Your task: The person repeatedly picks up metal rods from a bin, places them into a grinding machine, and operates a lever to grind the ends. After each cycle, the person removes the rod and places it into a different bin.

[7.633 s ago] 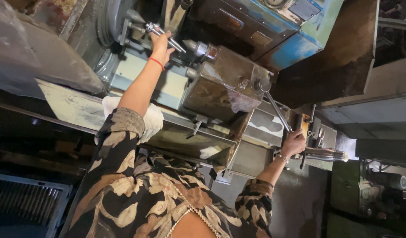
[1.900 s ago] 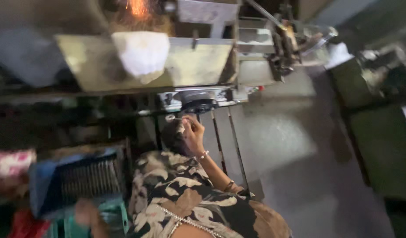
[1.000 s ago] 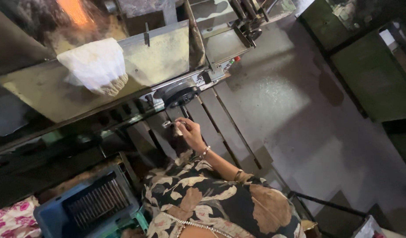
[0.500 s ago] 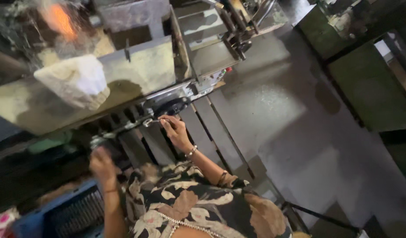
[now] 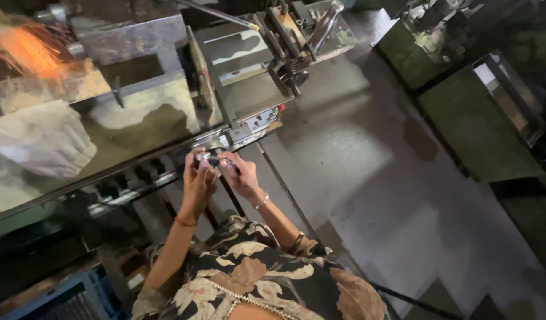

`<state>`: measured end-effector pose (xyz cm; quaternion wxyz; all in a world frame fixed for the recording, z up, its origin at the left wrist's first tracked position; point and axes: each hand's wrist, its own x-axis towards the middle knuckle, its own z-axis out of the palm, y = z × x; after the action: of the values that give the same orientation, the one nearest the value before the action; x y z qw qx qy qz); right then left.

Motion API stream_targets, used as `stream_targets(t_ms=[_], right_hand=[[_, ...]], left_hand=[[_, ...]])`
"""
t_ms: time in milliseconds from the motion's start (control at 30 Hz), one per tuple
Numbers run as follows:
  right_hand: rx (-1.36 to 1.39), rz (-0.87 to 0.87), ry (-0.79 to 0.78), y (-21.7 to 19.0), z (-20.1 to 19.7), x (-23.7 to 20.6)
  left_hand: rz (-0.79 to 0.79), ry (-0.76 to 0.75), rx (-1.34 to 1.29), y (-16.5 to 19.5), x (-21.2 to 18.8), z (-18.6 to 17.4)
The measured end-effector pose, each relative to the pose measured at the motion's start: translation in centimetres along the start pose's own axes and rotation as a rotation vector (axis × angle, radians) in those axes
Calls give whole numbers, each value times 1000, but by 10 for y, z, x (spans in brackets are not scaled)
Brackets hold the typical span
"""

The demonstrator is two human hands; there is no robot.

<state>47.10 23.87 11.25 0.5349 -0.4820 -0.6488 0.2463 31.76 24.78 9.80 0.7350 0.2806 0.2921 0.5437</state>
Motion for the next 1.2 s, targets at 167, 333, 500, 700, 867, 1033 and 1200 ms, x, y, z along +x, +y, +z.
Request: stream_targets(t_ms=[167,333,500,700,867,1033,1200], right_hand=[[725,715,-70,19,-25,2],[1151,1175,-406,38,-55,2],[1148,989,-340,50,-56,13],[307,179,-454,51,-54,17],[-126,-354,-519,46,-60,20],[-144,-426,-606,42,-53,20],[-253,-630,-549,31,-39,20]], left_hand=[[629,-72,614,-22,21,-3],[726,-432,1009,-6,18,-7],[718,-152,1019,8,20,25],[-29,82,333,14,16,22],[-392,212,180,-1,8,-4],[-594,177,135,-7,-5,-28],[-531,171,167,7,-17,-38]])
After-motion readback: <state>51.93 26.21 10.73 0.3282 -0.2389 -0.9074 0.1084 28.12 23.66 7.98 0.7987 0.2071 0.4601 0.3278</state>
